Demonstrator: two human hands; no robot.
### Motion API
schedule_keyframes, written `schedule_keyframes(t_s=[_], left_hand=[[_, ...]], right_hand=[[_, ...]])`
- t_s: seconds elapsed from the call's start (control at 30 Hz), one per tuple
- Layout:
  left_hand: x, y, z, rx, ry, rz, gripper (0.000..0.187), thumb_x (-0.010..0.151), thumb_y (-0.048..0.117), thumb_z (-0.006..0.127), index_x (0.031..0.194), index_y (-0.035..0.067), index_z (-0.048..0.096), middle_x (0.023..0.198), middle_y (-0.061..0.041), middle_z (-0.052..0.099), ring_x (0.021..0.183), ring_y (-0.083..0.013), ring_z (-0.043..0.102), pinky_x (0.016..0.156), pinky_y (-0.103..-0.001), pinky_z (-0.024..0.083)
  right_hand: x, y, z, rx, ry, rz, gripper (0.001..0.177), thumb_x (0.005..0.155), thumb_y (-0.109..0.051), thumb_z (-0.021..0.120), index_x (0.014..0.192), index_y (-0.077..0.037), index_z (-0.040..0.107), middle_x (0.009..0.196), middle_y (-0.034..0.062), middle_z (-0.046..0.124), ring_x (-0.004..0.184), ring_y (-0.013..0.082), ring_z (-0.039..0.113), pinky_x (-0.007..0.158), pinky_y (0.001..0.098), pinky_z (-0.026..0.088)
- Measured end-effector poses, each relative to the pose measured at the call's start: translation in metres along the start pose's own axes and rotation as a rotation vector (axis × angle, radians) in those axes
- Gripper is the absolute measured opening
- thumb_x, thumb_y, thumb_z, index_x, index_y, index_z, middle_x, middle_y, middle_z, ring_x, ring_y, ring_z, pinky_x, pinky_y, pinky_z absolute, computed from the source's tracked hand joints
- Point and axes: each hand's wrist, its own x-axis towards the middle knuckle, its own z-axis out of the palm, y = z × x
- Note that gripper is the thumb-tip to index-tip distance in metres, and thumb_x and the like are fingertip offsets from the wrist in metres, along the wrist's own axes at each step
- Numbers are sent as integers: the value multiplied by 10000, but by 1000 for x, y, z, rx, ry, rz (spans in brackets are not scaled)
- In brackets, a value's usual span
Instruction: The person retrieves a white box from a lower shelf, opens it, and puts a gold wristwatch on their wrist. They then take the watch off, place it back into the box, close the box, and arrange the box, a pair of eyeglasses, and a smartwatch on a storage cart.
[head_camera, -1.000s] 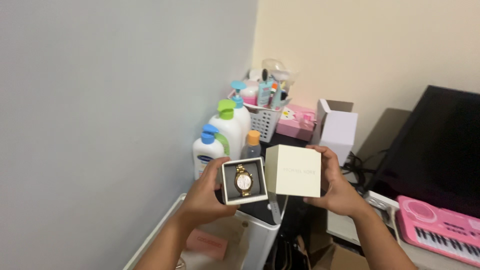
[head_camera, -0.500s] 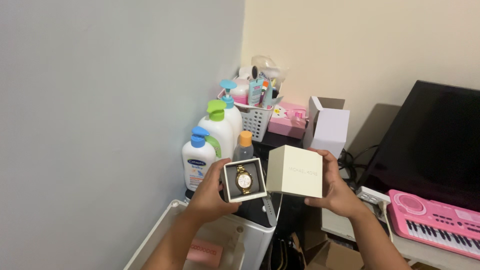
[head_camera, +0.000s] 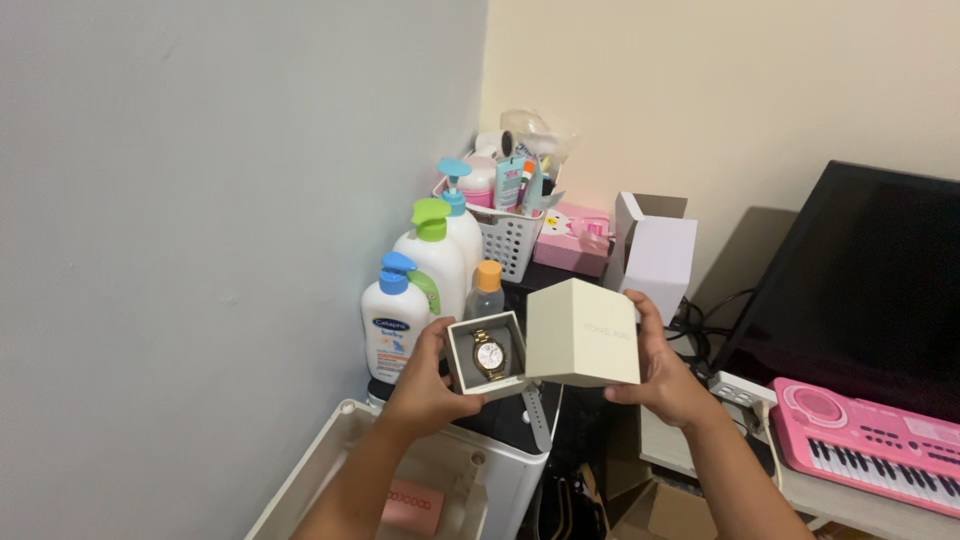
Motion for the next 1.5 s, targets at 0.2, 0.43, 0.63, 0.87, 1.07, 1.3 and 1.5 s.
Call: schedule_keyframes(t_s=[0.2,0.43,0.63,0.87,1.07,1.3,1.5], left_hand=[[5,-8,-2,60,-19,-29,1132,567,74,858,1521,78,250,1447,-147,541,1354,-233,540,1009,-368,549],[13,-39,-1,1,-28,5,1149,589,90,880,1537,8,236,1489,-187,515,1434,-265,462,1151,-351,369],[16,-43,0,-13,-76,-20,1187,612,48,878,1569,14,177,1584,-173,392,1511,-269,332,1192,-373,313],[11,-31,-12,-225,-214,-105,1213,588,-39,759,1598,118,106,1668,-101,221,1557,-234,169,1146,-436,374],[5,-4,-10,-175,-207,-138,1024,880,340,699,1618,159,12,1657,-118,267,1550,-284,273,1204,-434,301],[11,20,-1,-304,-81,-573,778,908,641,416,1576,275,258,1587,-97,361,1451,-353,385,1123,-621,408],[19,-13,-2,-452,-98,-547,707,928,526,518,1498,128,387,1481,-148,517,1340,-364,536,1068,-556,440]], right_hand=[[16,3,7,111,-118,33,1299,434,158,701,1571,-252,223,1433,34,448,1368,247,449,1096,368,409],[46,8,28,342,-305,127,1237,497,185,717,1557,-243,244,1441,49,418,1378,261,437,1097,432,445],[64,-3,45,225,-382,240,1213,543,170,743,1553,-263,229,1352,99,513,1311,290,516,1025,464,514],[75,-19,58,123,-412,334,1215,574,142,755,1578,-261,204,1349,164,552,1256,291,583,853,404,602],[79,-22,59,-95,-429,393,1256,621,103,760,1616,-302,110,1491,143,500,1214,290,613,763,360,621],[79,-4,56,142,-373,467,831,899,-408,620,1612,-263,216,1437,91,547,1143,231,658,774,418,647],[82,12,62,32,-332,514,734,917,-324,640,1575,-210,337,1322,97,640,1062,236,697,791,436,640]])
